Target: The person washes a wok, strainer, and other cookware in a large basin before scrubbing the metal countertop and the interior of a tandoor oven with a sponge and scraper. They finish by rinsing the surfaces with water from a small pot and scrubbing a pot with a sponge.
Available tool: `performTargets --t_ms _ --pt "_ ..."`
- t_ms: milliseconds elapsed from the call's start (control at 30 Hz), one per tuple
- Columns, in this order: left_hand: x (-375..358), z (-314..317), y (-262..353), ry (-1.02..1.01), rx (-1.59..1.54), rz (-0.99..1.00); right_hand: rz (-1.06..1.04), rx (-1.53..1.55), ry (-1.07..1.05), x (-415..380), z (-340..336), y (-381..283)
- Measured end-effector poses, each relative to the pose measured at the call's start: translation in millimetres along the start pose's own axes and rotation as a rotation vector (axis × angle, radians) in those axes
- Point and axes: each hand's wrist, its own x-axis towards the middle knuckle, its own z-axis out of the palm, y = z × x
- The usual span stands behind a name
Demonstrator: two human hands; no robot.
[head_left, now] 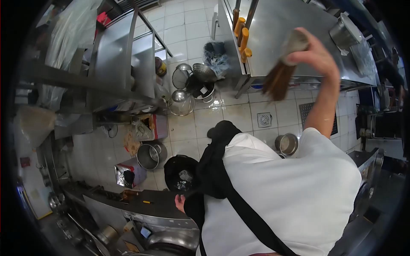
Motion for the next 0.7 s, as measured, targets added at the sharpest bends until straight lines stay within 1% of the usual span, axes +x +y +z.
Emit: performTargets --t_ms 33,67,100,133,167,200,233,267,333,400,433,467,533,567,600,633,667,700 --pt "15 3 8 -0.008 0.003 0.009 0.021 -0.165 0.158 -2 -17 -7" --pt "26 11 16 -0.1 0.025 0.028 0.038 -0.333 0.314 -1 -29 -9" --pt "34 17 21 -0.191 0.053 0.042 0.043 -0.337 0.318 5 -36 -2" --pt "39 20 31 -0.196 0.058 0.041 -0.009 -0.425 0.48 16 -40 11" --pt "43 23 46 -0.289 -0.098 -0.076 -0.067 -0.511 0.639 26 -39 25" --pt "48 23 60 -0.379 -0.254 -0.194 -0.064 -0.511 0.635 31 -30 42" --pt "52 22 72 -0.377 -0.157 -0.224 -0.188 -0.478 0.774 34 -16 65" --pt "49 19 80 -0.376 -0.155 -0.231 -0.314 -0.443 0.909 37 -1 91" --pt "45 17 89 -0.285 -0.142 -0.206 -0.27 -0.241 0.92 38 39 163" --pt "39 14 85 -0.266 -0.139 -0.266 0.014 -0.285 0.778 27 72 234" --pt "37 12 77 -0.265 -0.139 -0.237 0.081 -0.27 0.81 26 87 268" --pt "30 14 70 -0.246 -0.154 -0.217 0.134 -0.251 0.824 34 95 287" --pt "20 0 86 -0.308 -0.166 -0.094 0.018 -0.602 0.759 44 101 291" --pt "19 -2 80 -0.258 -0.133 -0.034 0.108 -0.453 0.702 50 104 288" --pt "20 -2 75 -0.168 -0.108 0.019 0.108 -0.206 0.621 54 110 278" --pt "6 -15 119 -0.118 -0.126 0.0 0.083 -0.215 0.507 59 108 281" --pt "-5 -22 143 0.008 -0.193 0.019 0.014 -0.324 0.409 57 104 283" --pt "-13 -33 155 0.084 -0.251 0.032 -0.106 -0.469 0.339 60 102 289"
